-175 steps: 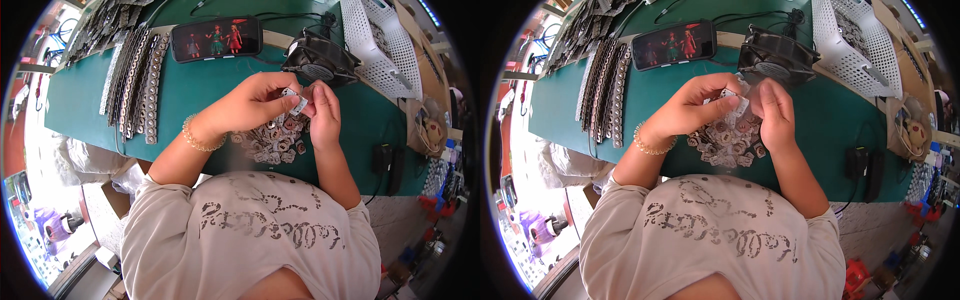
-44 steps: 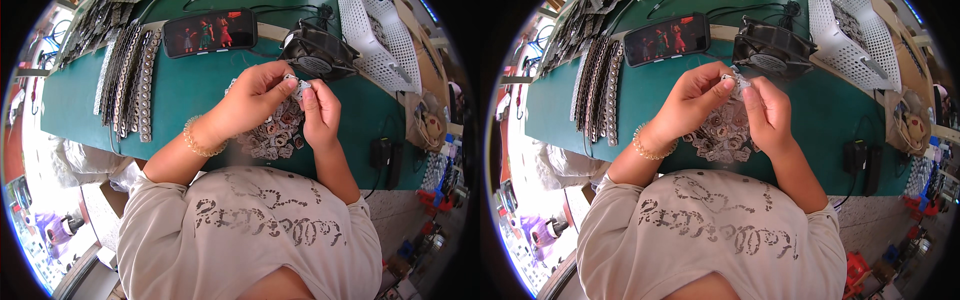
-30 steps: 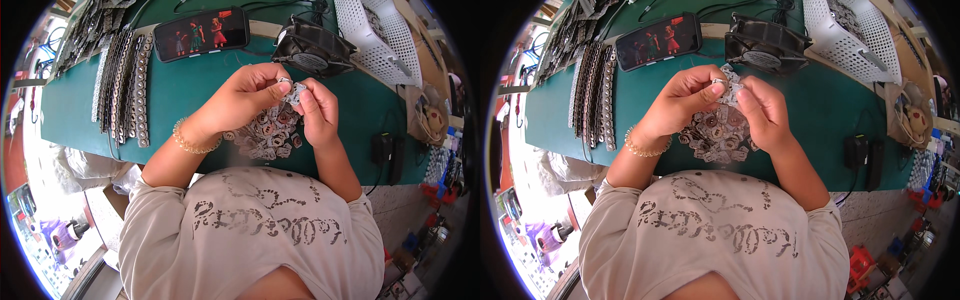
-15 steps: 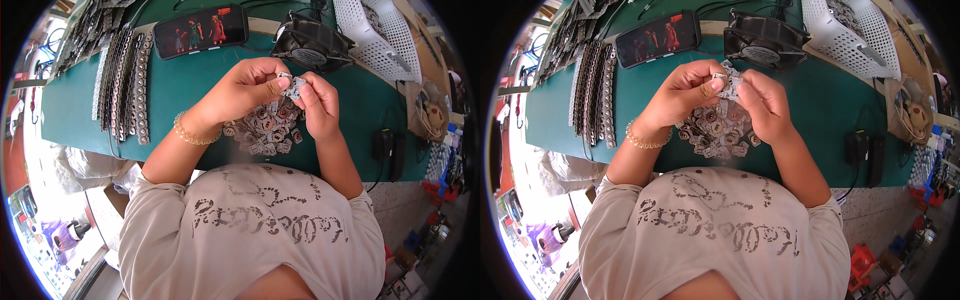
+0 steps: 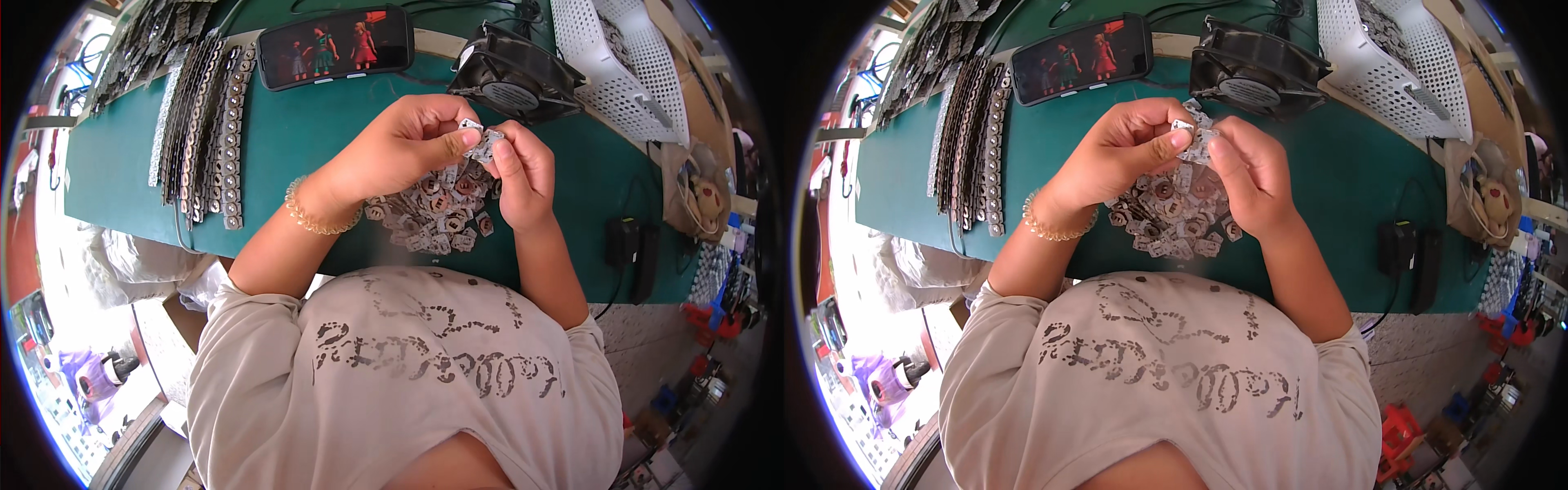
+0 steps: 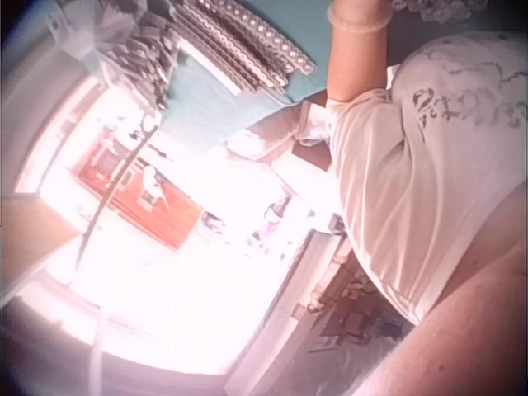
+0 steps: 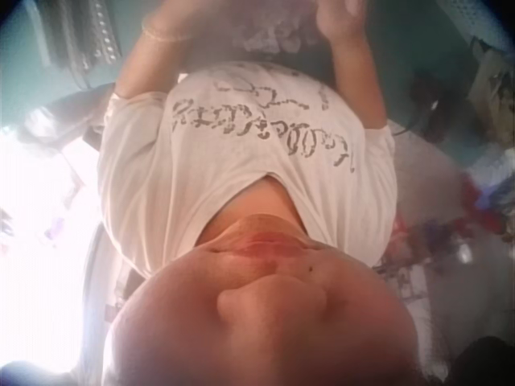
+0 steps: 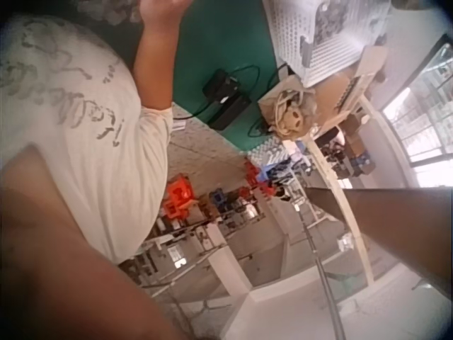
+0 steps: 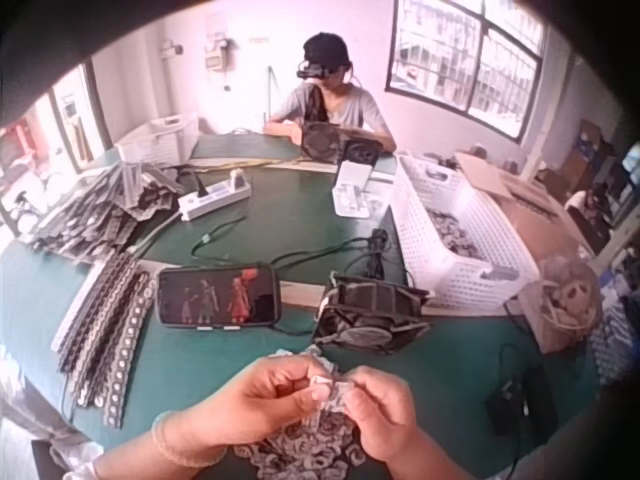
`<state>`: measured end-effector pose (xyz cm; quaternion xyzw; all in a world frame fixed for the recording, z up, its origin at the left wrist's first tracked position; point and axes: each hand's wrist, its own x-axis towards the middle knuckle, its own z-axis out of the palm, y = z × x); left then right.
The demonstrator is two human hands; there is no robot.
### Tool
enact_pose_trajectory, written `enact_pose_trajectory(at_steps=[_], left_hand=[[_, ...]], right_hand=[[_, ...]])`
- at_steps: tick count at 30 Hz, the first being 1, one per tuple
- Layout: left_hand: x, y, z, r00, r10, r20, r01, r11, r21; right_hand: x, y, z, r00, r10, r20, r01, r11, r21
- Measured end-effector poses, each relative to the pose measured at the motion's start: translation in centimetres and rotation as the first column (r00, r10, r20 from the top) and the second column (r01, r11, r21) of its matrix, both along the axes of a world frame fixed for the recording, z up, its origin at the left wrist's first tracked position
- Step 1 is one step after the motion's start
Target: Assembling small metal components at a workbench.
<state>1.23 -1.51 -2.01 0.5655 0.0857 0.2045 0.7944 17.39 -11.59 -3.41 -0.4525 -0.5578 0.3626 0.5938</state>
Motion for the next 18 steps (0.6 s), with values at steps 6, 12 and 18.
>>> enact_pose_trajectory(at_steps=[6, 12, 18], left_hand=[[0.42, -0.35, 0.17, 0.992, 0.128, -0.004, -0.127, 0.991, 0.041], [0.48, -0.4, 0.11, 0.974, 0.227, -0.006, -0.226, 0.972, 0.066], [0.86, -0.38, -0.6, 0.892, 0.451, 0.025, -0.375, 0.709, 0.597]], right_hand=[[-0.2, 0.2, -0.23, 0.984, -0.126, 0.127, 0.125, 0.992, 0.016], [-0.25, 0.26, -0.42, 0.968, -0.203, 0.15, 0.208, 0.978, -0.018], [-0.07, 0.7, -0.83, 0.955, -0.151, -0.256, 0.092, 0.969, -0.229]])
